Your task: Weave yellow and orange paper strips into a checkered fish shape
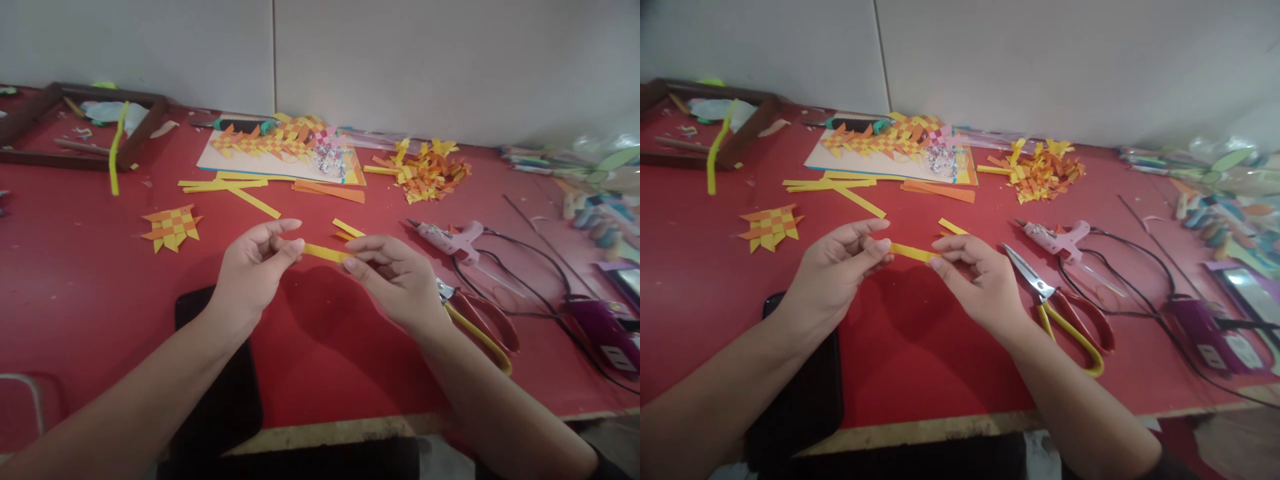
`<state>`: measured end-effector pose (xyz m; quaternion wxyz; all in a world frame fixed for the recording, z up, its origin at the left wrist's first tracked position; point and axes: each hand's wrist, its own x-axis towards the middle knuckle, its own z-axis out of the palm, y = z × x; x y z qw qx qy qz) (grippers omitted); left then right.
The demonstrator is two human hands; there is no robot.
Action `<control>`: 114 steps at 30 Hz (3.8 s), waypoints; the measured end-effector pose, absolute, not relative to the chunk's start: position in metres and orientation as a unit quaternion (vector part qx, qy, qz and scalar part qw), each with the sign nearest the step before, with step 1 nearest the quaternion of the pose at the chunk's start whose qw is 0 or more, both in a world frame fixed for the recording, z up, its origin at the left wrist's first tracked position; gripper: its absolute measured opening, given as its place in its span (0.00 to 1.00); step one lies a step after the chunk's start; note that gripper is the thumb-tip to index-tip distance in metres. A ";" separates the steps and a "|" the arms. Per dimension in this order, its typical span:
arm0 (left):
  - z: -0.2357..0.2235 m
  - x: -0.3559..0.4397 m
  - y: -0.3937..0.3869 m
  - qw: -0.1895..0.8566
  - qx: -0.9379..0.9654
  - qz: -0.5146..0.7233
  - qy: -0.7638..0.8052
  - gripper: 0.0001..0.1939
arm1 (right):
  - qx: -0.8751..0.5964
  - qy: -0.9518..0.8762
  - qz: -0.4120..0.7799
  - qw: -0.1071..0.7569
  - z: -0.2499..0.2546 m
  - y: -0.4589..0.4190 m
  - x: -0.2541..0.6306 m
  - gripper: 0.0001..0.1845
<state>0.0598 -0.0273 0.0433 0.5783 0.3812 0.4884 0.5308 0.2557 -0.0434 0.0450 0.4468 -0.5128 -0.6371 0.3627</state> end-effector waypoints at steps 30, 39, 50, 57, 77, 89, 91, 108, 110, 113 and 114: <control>0.031 0.058 -0.021 0.536 0.422 0.500 0.533 0.13 | -0.571 -0.813 0.025 0.114 0.069 0.085 0.285 0.11; 0.031 0.057 -0.023 0.540 0.428 0.486 0.538 0.12 | -0.523 -0.852 0.014 0.021 0.046 0.108 0.254 0.17; 0.029 0.058 -0.021 0.548 0.418 0.472 0.550 0.13 | -0.526 -0.849 0.000 0.039 0.043 0.115 0.252 0.16; 0.030 0.058 -0.020 0.555 0.411 0.471 0.549 0.14 | -0.525 -0.850 0.011 0.040 0.047 0.117 0.252 0.21; 0.030 0.058 -0.019 0.568 0.386 0.484 0.542 0.12 | -0.576 -0.770 0.112 0.249 0.024 0.124 0.260 0.06; 0.036 0.063 -0.023 0.626 0.329 0.544 0.452 0.20 | -0.505 -0.617 0.502 0.337 0.090 0.010 0.232 0.26; 0.036 0.063 -0.024 0.634 0.334 0.541 0.440 0.19 | -0.498 -0.602 0.537 0.317 0.085 -0.002 0.227 0.24; 0.031 0.058 -0.022 0.637 0.324 0.529 0.458 0.21 | -0.529 -0.573 0.532 0.329 0.062 -0.005 0.225 0.20; 0.032 0.058 -0.022 0.641 0.329 0.525 0.453 0.21 | -0.533 -0.575 0.527 0.327 0.061 -0.005 0.225 0.19; 0.033 0.059 -0.023 0.650 0.335 0.519 0.443 0.21 | -0.538 -0.578 0.521 0.324 0.061 -0.003 0.225 0.16; 0.034 0.059 -0.023 0.652 0.335 0.517 0.442 0.22 | -0.541 -0.580 0.518 0.322 0.061 -0.003 0.225 0.15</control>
